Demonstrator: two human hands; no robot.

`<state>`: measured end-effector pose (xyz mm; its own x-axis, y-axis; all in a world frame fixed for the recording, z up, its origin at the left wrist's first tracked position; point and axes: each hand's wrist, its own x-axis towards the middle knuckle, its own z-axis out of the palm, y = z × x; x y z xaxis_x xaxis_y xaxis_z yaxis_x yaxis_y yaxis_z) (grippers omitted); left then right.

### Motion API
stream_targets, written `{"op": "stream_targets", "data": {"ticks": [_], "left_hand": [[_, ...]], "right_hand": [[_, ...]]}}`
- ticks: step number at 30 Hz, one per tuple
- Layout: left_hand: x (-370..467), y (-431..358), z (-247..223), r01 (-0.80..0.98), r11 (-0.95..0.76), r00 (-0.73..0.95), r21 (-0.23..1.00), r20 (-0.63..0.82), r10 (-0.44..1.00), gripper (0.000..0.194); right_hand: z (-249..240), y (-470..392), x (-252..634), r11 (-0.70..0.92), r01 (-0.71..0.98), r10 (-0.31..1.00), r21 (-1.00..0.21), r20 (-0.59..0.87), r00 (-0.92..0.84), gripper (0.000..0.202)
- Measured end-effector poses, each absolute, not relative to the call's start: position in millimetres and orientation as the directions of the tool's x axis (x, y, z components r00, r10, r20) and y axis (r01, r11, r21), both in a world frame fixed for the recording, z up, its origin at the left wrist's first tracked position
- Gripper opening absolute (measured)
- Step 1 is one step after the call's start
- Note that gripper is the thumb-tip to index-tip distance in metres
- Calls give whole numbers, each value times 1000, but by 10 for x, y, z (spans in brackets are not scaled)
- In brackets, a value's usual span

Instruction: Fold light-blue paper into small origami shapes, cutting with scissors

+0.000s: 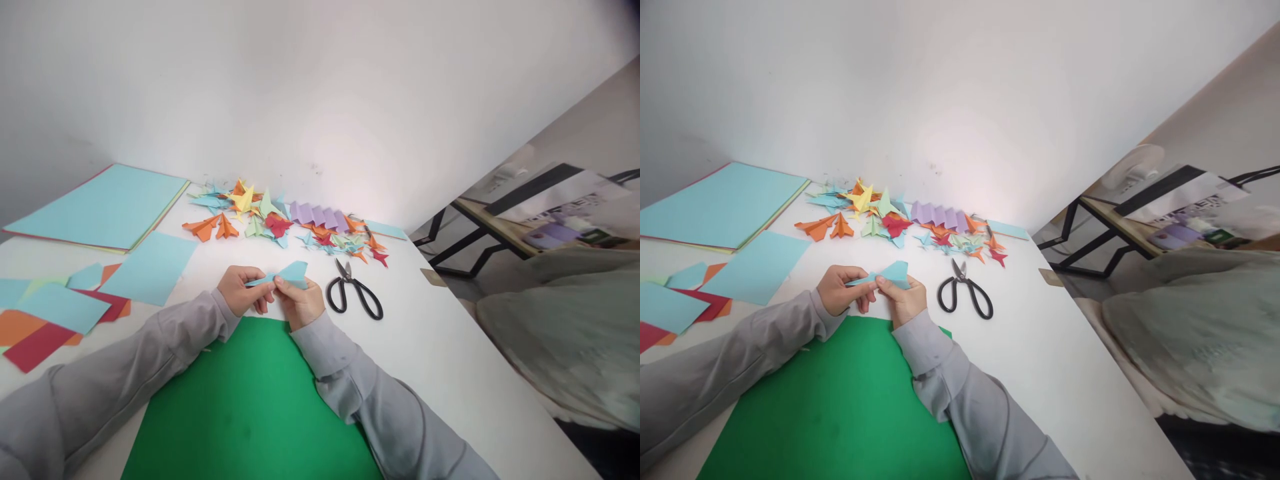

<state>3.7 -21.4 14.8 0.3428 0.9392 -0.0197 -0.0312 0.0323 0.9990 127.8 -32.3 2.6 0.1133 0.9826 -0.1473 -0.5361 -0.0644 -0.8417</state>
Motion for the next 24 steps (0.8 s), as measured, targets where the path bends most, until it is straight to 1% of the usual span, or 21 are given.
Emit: {"op": "stream_targets", "data": {"ticks": [5, 9, 11, 15, 17, 22, 24], "left_hand": [[31, -213, 162, -37, 33, 317, 999, -19, 948, 26], [29, -213, 189, -51, 64, 315, 997, -44, 948, 26], [32, -206, 200, -68, 87, 305, 994, -62, 950, 26], [25, -173, 194, -143, 136, 244, 980, -98, 965, 29], [13, -161, 185, -162, 150, 234, 975, -110, 966, 31], [-11, -164, 185, -83, 141, 289, 987, -112, 951, 31], [-11, -163, 186, -100, 163, 311, 982, -124, 942, 32]], "right_hand": [[49, -328, 1307, -130, -615, 978, -777, -202, 49, 22], [56, -328, 1339, -165, -658, 980, -735, -199, -24, 28], [54, -328, 1345, -155, -671, 981, -725, -194, -17, 27], [45, -339, 1349, -85, -656, 988, -750, -147, 40, 19], [38, -352, 1350, -80, -643, 990, -762, -134, 36, 17], [26, -384, 1326, -93, -559, 995, -824, -102, -14, 15], [29, -385, 1315, -101, -543, 992, -833, -122, 3, 15]]}}
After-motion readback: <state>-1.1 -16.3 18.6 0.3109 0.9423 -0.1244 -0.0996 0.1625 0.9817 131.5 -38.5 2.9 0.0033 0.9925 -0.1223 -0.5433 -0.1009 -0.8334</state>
